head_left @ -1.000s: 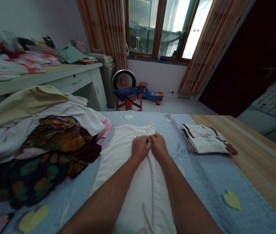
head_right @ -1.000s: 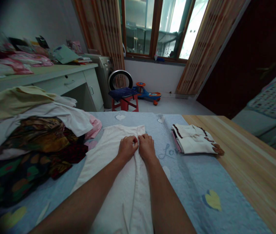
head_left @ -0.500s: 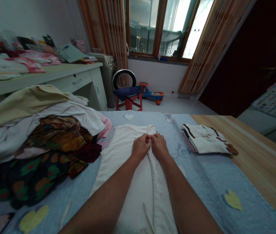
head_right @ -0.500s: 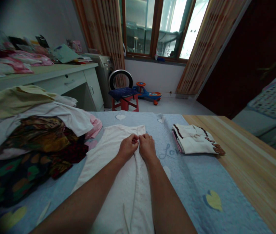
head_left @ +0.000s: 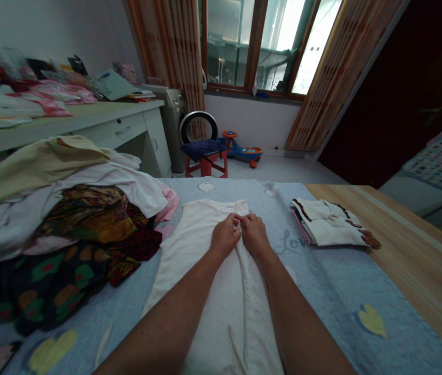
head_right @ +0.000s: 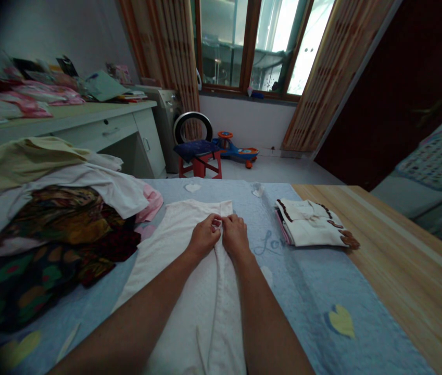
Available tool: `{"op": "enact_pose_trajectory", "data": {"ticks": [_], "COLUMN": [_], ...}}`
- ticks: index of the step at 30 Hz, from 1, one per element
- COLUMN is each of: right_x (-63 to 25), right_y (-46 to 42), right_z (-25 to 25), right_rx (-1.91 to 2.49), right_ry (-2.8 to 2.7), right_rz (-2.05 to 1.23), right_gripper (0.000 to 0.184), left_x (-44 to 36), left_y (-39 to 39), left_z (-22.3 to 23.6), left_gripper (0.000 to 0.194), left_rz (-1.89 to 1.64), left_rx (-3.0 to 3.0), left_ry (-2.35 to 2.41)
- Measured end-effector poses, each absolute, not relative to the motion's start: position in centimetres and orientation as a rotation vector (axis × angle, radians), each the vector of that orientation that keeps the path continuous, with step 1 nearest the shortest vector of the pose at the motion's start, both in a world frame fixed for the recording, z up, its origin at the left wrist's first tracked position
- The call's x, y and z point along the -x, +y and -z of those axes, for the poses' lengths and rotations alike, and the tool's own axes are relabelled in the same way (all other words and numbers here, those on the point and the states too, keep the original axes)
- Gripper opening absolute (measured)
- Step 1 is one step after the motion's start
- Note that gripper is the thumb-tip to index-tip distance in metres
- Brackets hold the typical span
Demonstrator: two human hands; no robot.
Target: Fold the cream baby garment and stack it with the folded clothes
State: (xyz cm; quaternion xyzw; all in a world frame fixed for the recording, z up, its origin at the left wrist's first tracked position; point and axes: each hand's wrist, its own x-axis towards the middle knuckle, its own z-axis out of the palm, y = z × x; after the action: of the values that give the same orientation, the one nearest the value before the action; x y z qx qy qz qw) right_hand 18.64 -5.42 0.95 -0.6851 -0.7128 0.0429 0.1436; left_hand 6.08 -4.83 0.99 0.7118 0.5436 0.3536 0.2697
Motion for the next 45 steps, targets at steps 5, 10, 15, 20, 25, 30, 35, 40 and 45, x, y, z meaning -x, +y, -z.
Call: {"op": "enact_pose_trajectory", "data": {"ticks": [5, 10, 15, 20, 25, 30, 35, 40, 45], "right_x": [-18.6, -18.6, -18.5, -18.5, -18.5, -18.5, -18.5, -18.5, -18.5], "right_y": [-5.4, -5.4, -5.4, -5.5, -5.6, -5.7, -5.9, -6.1, -6.2], "right_z": [-0.9, -0.9, -1.0, -1.0, -0.9, -1.1, -1.5, -2.0, -2.1], "right_rx": [1.977, 1.958, 1.970, 1.975, 1.961, 1.970, 1.975, 1.969, 1.969], "right_ry": [-2.041, -2.038, -2.031, -2.058, -2.065, -2.074, -2.096, -2.122, -2.137], "right_rz": [-0.128, -0.130, -0.131, -0.101, -0.079, -0.075, -0.110, -0.127, -0.137], "right_gripper": [0.033, 0.032, 0.032, 0.031, 0.031, 0.033, 0.036, 0.037, 0.039], "left_x": [-6.0, -6.0, -6.0, -6.0, -6.0, -5.9, -5.8, -5.3, -4.1], "left_y": [-4.9, -4.9, -5.0, -5.1, -5.1, -5.2, -5.1, -4.6, -3.8], "left_z": [-1.1, -0.9, -1.0, -1.2, -1.1, -1.2, -1.2, -1.2, -1.7], "left_gripper": [0.044, 0.054, 0.057, 0.059, 0.061, 0.062, 0.060, 0.061, 0.072], "left_rz": [-0.946, -0.933, -0.904, -0.911, -0.912, -0.924, -0.902, -0.809, -0.624], "left_rx": [-1.913, -1.933, -1.934, -1.947, -1.973, -1.961, -1.964, -2.066, -2.147], "left_ry": [1.471, 1.474, 1.486, 1.468, 1.463, 1.448, 1.447, 1.360, 1.351]}}
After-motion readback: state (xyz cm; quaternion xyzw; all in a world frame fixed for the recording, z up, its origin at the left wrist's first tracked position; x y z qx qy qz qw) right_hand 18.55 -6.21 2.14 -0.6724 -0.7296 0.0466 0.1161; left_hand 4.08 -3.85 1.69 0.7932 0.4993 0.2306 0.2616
